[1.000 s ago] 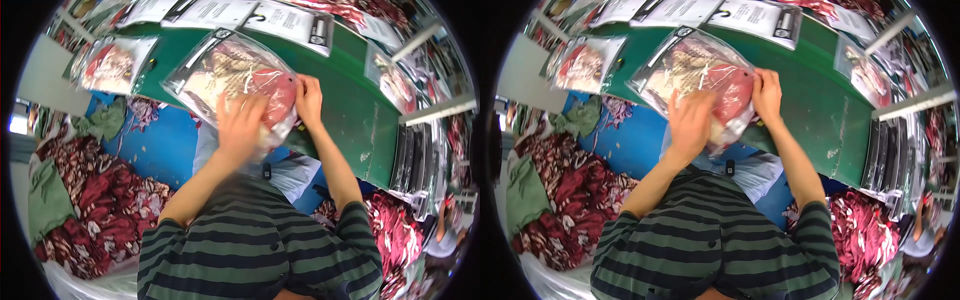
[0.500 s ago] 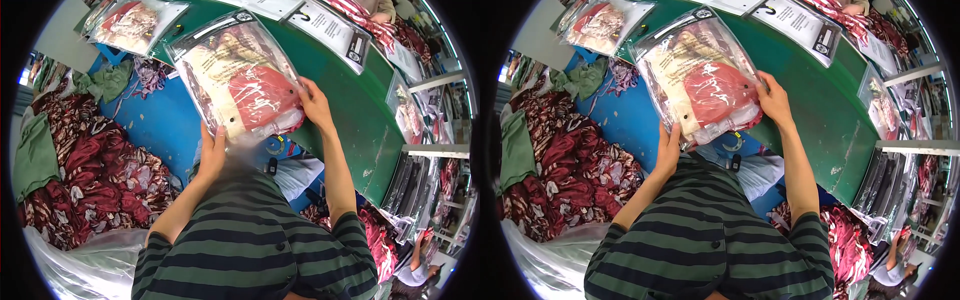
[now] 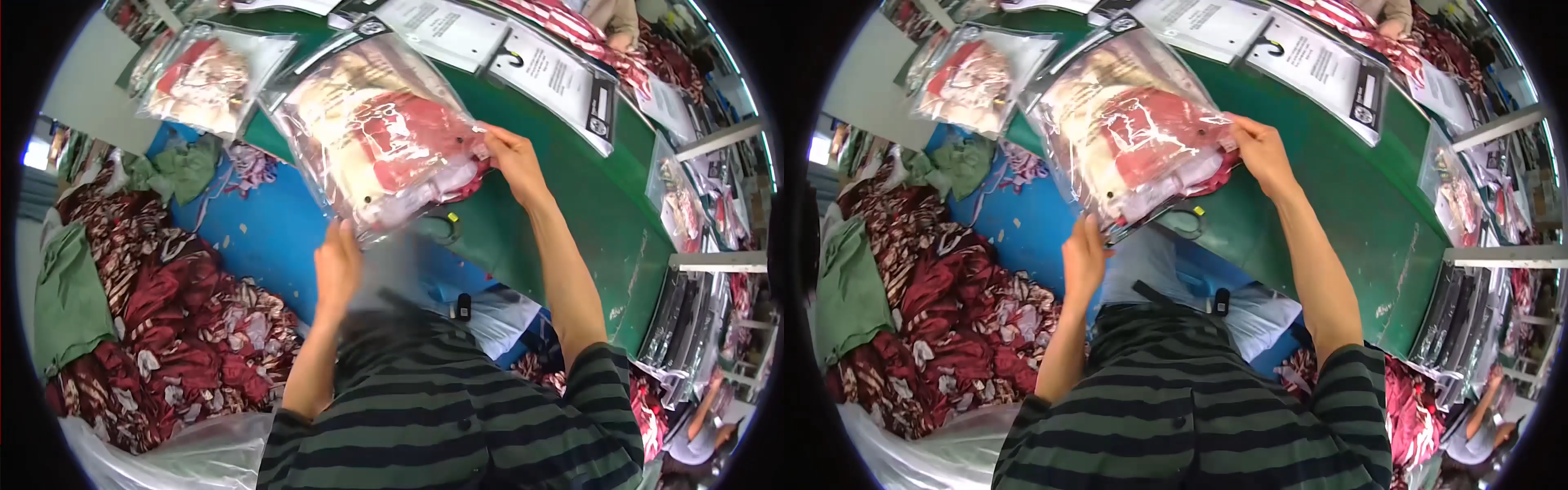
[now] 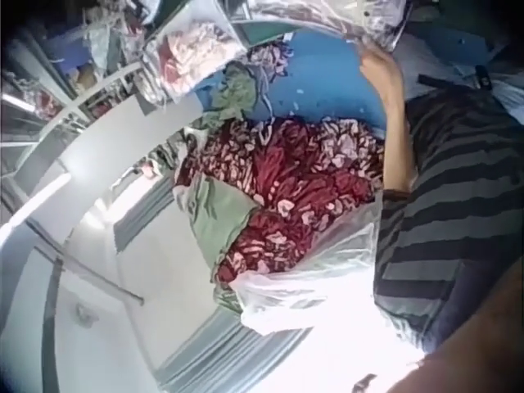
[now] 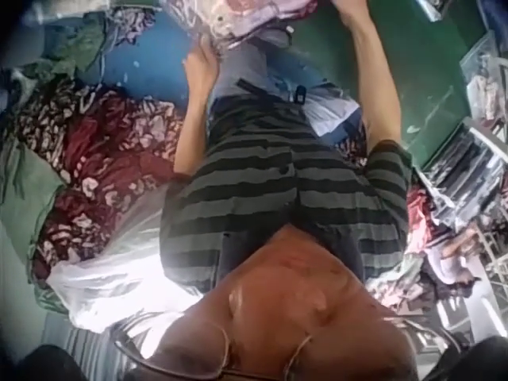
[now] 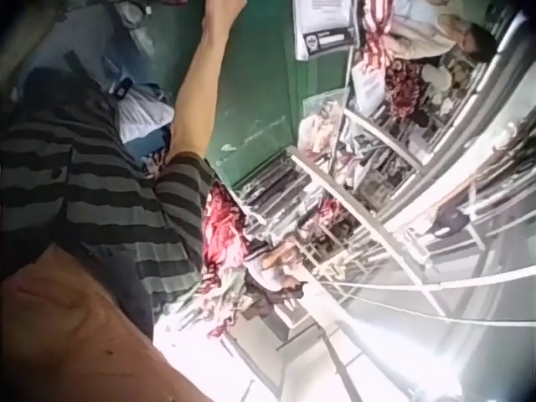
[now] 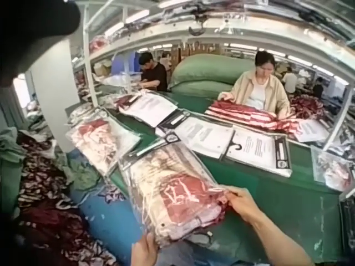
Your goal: Folding a red garment and placing it into a clear plastic packaging bag on a workbench.
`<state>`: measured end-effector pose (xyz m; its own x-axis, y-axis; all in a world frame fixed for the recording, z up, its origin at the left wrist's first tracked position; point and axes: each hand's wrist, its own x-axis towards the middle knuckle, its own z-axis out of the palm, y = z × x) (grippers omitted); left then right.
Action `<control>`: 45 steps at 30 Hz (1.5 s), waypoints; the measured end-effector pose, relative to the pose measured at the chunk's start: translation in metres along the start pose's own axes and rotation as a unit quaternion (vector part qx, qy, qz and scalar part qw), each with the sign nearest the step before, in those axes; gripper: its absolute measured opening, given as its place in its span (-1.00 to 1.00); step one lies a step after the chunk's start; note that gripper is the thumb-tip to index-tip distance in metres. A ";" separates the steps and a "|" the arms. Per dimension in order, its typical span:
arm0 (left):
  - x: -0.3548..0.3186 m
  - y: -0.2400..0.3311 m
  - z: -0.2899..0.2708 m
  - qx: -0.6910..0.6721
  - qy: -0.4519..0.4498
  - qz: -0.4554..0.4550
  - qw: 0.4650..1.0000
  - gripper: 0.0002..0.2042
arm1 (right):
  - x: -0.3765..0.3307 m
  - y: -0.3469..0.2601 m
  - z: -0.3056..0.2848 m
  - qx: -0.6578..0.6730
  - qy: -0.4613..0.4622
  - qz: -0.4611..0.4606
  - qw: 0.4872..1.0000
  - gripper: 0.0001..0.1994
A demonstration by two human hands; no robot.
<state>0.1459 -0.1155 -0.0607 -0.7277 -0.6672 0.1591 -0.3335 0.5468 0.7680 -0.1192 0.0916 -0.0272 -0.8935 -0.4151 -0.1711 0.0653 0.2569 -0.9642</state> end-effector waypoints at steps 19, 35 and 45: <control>0.083 0.141 0.073 0.222 0.004 0.466 0.857 -0.65 | -0.089 -0.004 0.012 0.187 0.128 0.074 0.971 -0.68; 0.083 0.151 0.074 0.147 -0.021 0.423 0.894 -0.66 | -0.098 -0.022 0.060 0.231 0.124 0.080 0.962 -0.80; 0.074 0.151 0.075 0.159 -0.049 0.367 0.915 -0.62 | -0.082 -0.023 0.079 0.589 0.169 0.070 0.787 -0.81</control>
<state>-0.0030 -0.0449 0.0205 -0.8712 -0.0212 0.4905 0.1199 0.9597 0.2543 -0.0120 0.0505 -0.0072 -0.8954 -0.1480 -0.4199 0.3623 -0.7904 -0.4940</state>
